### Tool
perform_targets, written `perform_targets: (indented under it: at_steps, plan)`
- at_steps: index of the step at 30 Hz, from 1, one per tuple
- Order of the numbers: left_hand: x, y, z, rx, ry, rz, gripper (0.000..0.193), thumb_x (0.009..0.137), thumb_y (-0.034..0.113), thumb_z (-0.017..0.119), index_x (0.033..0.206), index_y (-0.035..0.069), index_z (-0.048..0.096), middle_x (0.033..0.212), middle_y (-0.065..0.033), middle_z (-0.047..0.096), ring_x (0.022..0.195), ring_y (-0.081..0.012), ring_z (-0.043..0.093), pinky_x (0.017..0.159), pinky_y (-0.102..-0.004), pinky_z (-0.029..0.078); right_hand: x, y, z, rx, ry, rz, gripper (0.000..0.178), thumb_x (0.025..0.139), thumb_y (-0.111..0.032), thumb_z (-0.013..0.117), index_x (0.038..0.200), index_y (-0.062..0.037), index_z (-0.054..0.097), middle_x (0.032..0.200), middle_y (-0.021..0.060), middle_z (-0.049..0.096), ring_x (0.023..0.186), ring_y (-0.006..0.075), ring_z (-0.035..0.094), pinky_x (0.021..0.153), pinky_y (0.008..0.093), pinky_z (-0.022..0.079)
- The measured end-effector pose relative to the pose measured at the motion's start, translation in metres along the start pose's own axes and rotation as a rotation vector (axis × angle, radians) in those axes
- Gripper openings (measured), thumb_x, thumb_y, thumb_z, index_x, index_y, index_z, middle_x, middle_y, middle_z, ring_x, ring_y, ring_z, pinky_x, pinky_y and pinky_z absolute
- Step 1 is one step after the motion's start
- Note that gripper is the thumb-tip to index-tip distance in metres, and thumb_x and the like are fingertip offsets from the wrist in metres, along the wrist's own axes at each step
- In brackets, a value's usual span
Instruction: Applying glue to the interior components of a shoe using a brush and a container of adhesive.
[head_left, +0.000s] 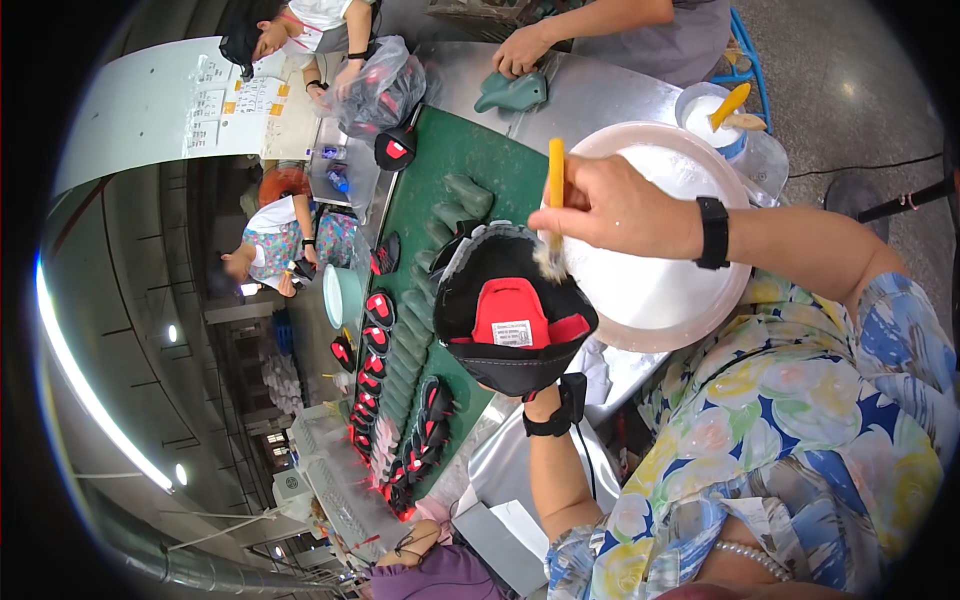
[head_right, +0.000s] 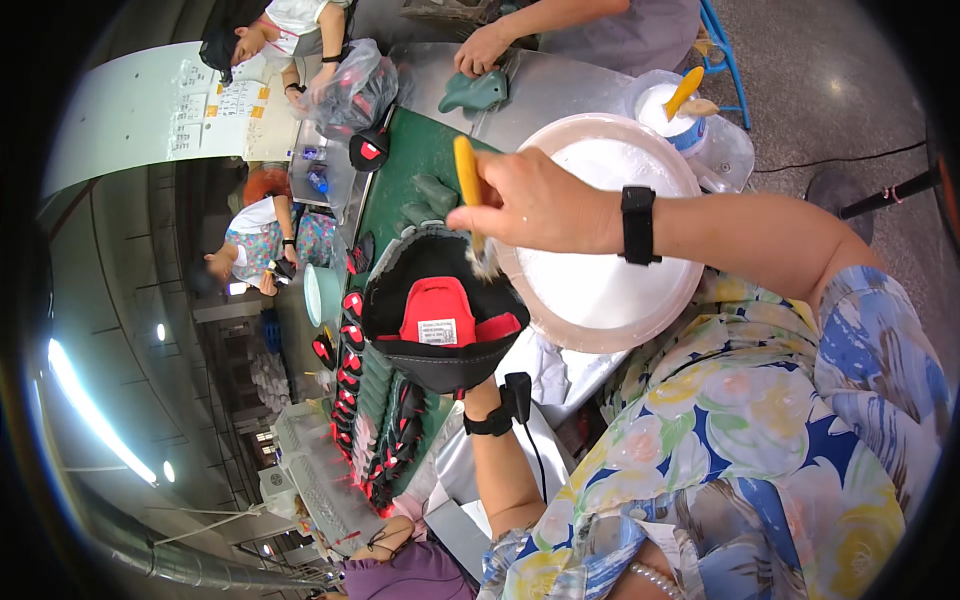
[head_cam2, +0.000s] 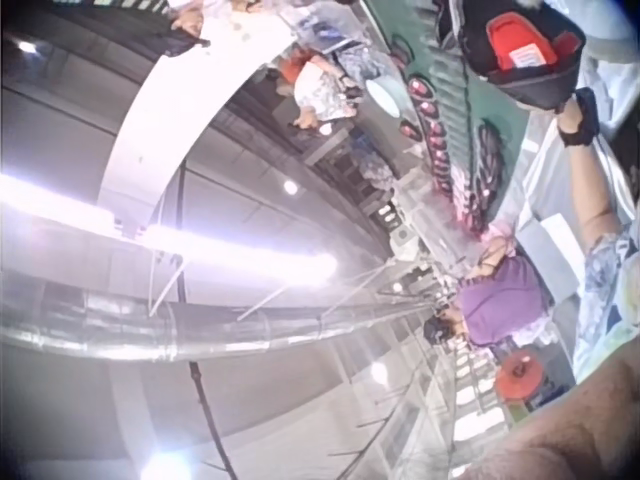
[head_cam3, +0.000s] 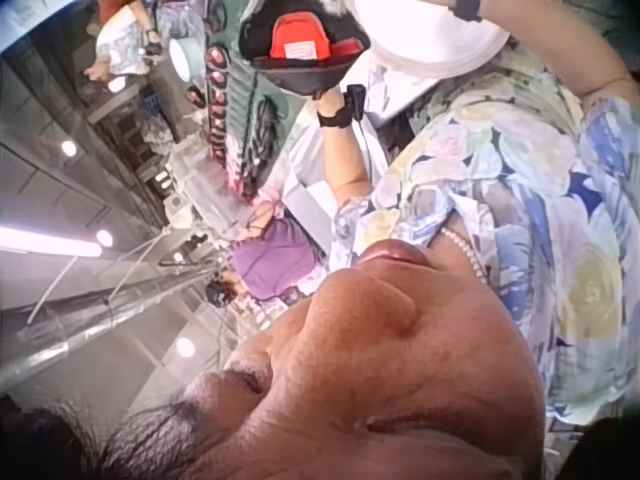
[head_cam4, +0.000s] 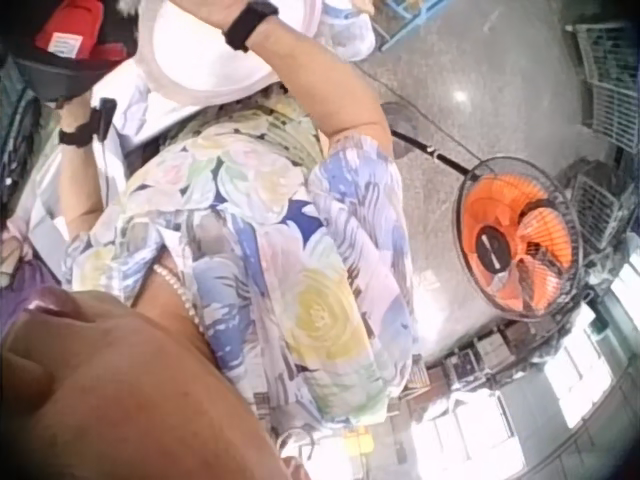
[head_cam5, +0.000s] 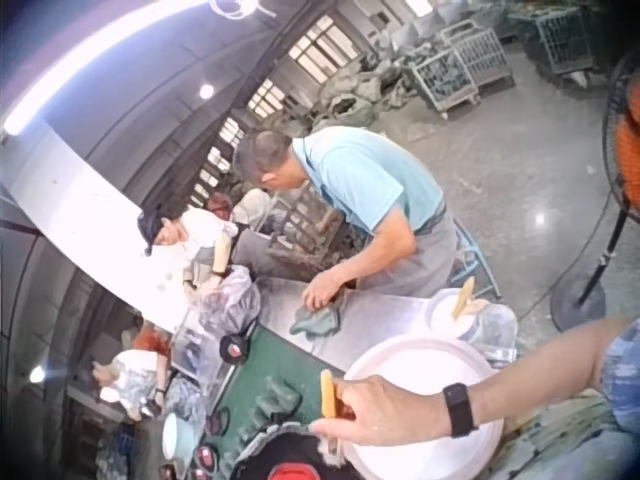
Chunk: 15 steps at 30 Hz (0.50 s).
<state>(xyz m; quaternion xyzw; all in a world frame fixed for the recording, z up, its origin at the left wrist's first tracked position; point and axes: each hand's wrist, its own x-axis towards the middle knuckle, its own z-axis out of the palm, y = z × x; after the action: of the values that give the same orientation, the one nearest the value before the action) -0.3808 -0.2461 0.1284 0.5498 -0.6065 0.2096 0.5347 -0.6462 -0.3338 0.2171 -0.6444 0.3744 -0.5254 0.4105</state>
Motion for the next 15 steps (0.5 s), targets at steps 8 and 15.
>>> perform_targets:
  at_steps: [8, 15]
  plan:
    - [0.014, 0.002, 0.010, -0.013, 0.013, -0.068, 0.062, 0.091, 0.014, 0.069, 0.147, 0.001, 0.045, 0.136, -0.0158, 0.058, 0.119, -0.0265, 0.061, 0.108, -0.0398, 0.047, -0.030, 0.030, 0.018, 0.286, -0.099, 0.301, 0.033, 0.092, -0.028, 0.073, 0.095, 0.0040, 0.064, 0.079, 0.0114, 0.071, 0.069, 0.0145, 0.069, 0.061, 0.0281, 0.054]
    - [0.018, -0.036, -0.023, -0.938, -0.564, -0.990, 0.045, 0.104, 0.023, 0.053, 0.143, 0.001, 0.050, 0.142, -0.0184, 0.057, 0.121, -0.0302, 0.063, 0.103, -0.0428, 0.053, -0.022, 0.029, 0.001, 0.144, -0.141, -0.185, 0.019, 0.094, -0.019, 0.071, 0.100, -0.0024, 0.065, 0.086, 0.0109, 0.073, 0.077, 0.0190, 0.071, 0.073, 0.0293, 0.054]
